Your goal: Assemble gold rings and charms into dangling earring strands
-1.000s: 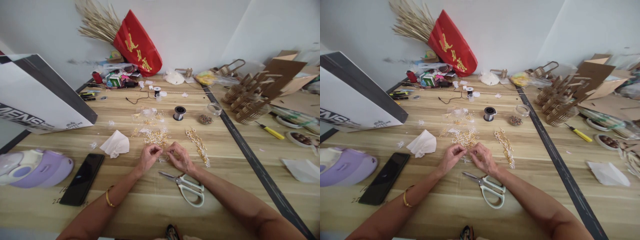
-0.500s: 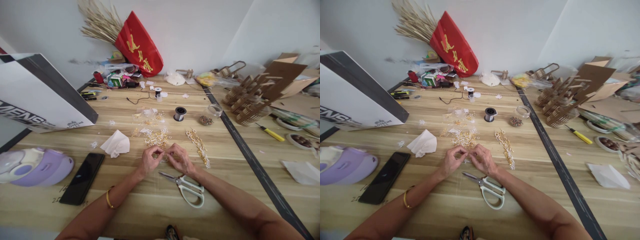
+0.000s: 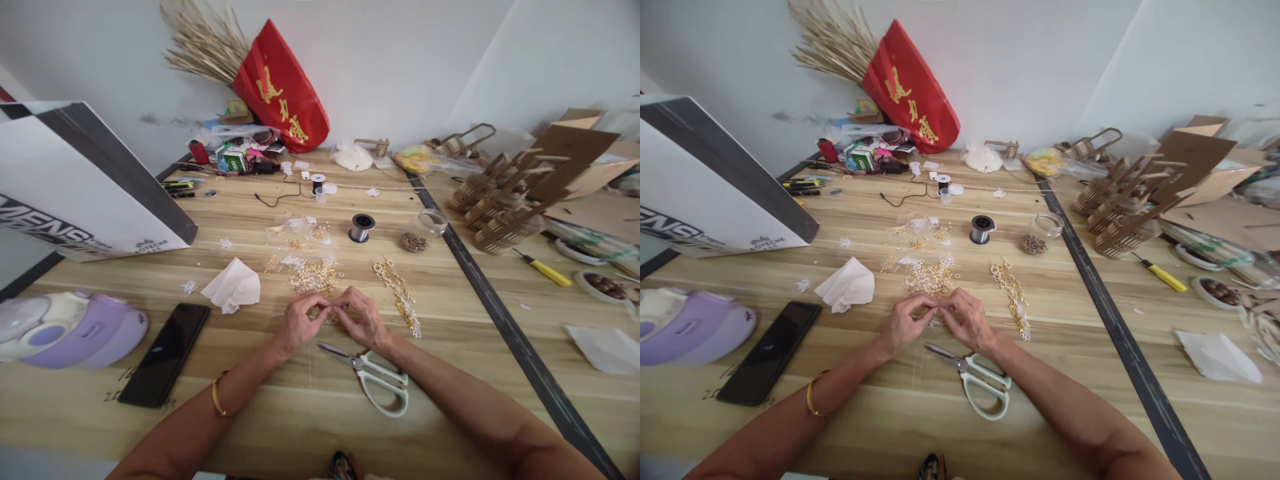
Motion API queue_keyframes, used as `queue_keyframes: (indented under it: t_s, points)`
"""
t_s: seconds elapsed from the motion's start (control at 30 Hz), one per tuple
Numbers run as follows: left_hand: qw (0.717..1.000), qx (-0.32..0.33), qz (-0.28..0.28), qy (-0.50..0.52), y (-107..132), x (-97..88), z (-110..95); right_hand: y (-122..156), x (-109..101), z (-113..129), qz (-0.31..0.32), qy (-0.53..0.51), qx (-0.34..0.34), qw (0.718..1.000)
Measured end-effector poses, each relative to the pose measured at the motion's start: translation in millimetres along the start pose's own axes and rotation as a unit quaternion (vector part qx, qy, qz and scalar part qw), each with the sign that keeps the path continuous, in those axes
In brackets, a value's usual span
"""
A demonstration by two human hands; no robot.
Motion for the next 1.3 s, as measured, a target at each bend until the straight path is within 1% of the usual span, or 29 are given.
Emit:
queue_keyframes:
  t_s: [0.23,0.43,0.67,0.9,1.0,1.3]
  points:
    - [0.999,0.042,-0.027,-0.003,0.8,-1.0,-1.5,-0.3,-0.2,-0.8,-0.007,0.007,-0.005,1.000]
    - [0.999,0.037,-0.022,-0.005,1.1,-1.9,-0.5,1.0,1.1,-3.4,-0.006,0.007,0.007,1.000]
    - [0.999,0.043,-0.028,-0.008,1.6,-1.2,1.7,0.0,0.8,-1.7,0.000,0.009,0.007,1.000]
    - [0.999,0.035,-0.028,0.014,2.0,-0.7,4.5,-1.0,0.9,-2.7,0.004,0.005,0.007,1.000]
    - [0.999,0.025,-0.027,0.019,1.6,-1.7,4.2,-0.5,1.0,-3.1,0.002,0.005,0.005,1.000]
    - [0.999,0.030,-0.021,0.015,0.4,-2.1,1.9,-0.5,1.9,-2.8,0.004,0.009,0.007,1.000]
Point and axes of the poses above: each hand's wrist, its own y-axis away from the middle knuckle, its own x-axis out of the palm, z = x × y, the point moved 4 cm from there along -y, towards the middle knuckle, and after that the axes turned 2 degrees about z, right-handed, at the moved point
